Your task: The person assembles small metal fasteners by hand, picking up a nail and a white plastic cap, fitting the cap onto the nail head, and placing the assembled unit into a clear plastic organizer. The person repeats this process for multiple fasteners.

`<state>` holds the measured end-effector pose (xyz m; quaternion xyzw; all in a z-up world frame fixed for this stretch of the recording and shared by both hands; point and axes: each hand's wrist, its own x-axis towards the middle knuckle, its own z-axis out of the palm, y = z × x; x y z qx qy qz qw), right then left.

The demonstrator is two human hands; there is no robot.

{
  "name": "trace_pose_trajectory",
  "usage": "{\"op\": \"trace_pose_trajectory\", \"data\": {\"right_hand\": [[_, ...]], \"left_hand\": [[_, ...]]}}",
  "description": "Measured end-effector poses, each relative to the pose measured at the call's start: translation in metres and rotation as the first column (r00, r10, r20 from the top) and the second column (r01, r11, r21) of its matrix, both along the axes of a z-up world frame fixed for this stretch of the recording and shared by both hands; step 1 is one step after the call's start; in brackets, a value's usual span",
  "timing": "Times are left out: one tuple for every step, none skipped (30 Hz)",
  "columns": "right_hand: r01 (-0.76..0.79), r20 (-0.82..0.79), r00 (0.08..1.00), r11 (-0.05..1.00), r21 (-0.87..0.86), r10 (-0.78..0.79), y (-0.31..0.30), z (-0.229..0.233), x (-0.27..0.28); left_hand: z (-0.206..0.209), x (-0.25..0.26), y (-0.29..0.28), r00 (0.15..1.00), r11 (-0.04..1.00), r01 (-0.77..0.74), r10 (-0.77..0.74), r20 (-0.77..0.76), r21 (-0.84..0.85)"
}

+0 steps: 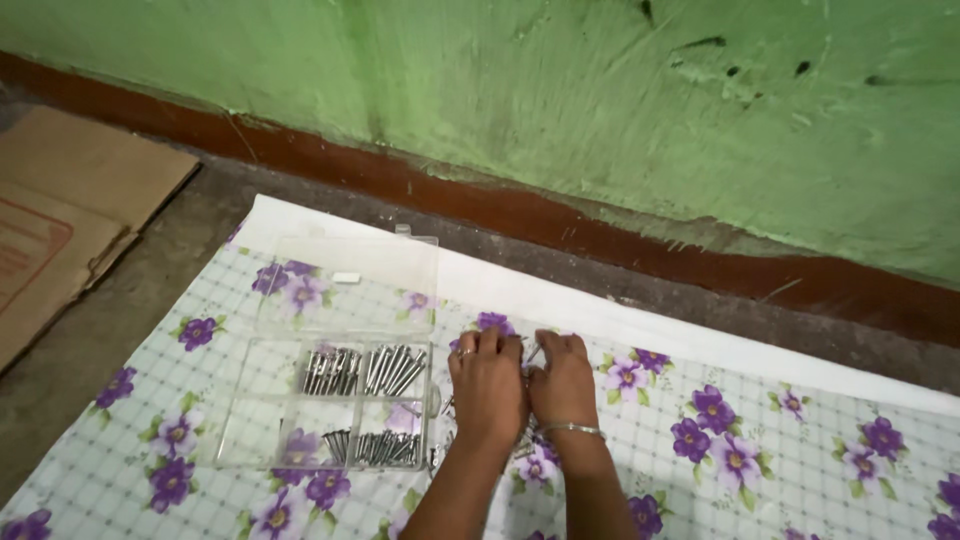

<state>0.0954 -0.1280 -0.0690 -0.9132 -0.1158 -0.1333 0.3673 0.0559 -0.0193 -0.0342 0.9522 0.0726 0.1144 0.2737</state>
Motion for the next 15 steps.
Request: {"op": "trace_pose_trajectory", "data": {"right_hand": [[0.005,-0.017,1.000,1.000,0.013,-0.004,0.001,-0.003,-0.003],[0.011,-0.026,1.000,1.000,0.025,-0.011,0.002,-0.004,-0.001],[0.018,-0.035,0.999,0.999,0.038,-0.017,0.003,-0.005,0.000],[0.043,-0.053,0.998,0.998,0.048,-0.041,0.004,-0.005,-0.002],[0.068,-0.070,0.995,0.996,0.057,-0.064,0.005,-0.005,-0.004],[0.094,-0.083,0.993,0.993,0.067,-0.088,0.006,-0.005,-0.003],[0.110,-0.100,0.989,0.993,0.048,-0.105,0.006,-0.003,-0.002],[0.127,-0.119,0.985,0.991,0.032,-0.122,0.007,-0.003,-0.004],[0.144,-0.138,0.980,0.989,0.016,-0.140,0.009,-0.002,-0.005],[0.169,-0.144,0.976,0.986,0.018,-0.164,0.011,-0.002,-0.008],[0.193,-0.151,0.971,0.981,0.020,-0.188,0.013,-0.002,-0.010],[0.223,-0.152,0.964,0.975,0.023,-0.217,0.014,-0.001,-0.009],[0.231,-0.146,0.963,0.973,0.025,-0.225,0.015,0.000,-0.008],[0.237,-0.145,0.962,0.971,0.027,-0.231,0.017,0.000,-0.009],[0.244,-0.143,0.961,0.969,0.029,-0.237,0.018,0.001,-0.010]], "left_hand": [[-0.005,0.000,0.001,1.000,1.000,-0.004,0.004,-0.001,0.030],[-0.009,0.006,0.002,1.000,0.998,-0.006,0.005,0.005,0.061],[-0.013,0.010,0.002,1.000,0.996,-0.008,0.007,0.012,0.091],[-0.016,0.011,0.003,0.999,0.996,-0.008,0.005,0.032,0.090],[-0.018,0.010,0.005,0.999,0.996,-0.008,0.004,0.051,0.089],[-0.018,0.012,0.006,0.997,0.996,-0.008,0.001,0.076,0.087],[-0.018,0.013,0.006,0.998,0.998,0.001,-0.005,0.066,0.062],[-0.016,0.009,0.006,0.998,0.999,0.011,-0.013,0.054,0.040],[-0.014,0.007,0.007,0.999,1.000,0.021,-0.021,0.042,0.018],[-0.011,0.003,0.008,0.999,1.000,0.024,-0.024,0.038,0.018],[-0.009,-0.001,0.009,0.999,0.999,0.027,-0.027,0.034,0.018],[-0.007,-0.001,0.009,0.999,0.999,0.035,-0.036,0.035,0.018],[-0.005,-0.001,0.009,0.999,0.999,0.033,-0.033,0.019,0.016],[-0.004,-0.003,0.008,1.000,1.000,0.029,-0.029,-0.001,0.013],[-0.004,-0.005,0.008,0.999,1.000,0.025,-0.025,-0.021,0.010]]}}
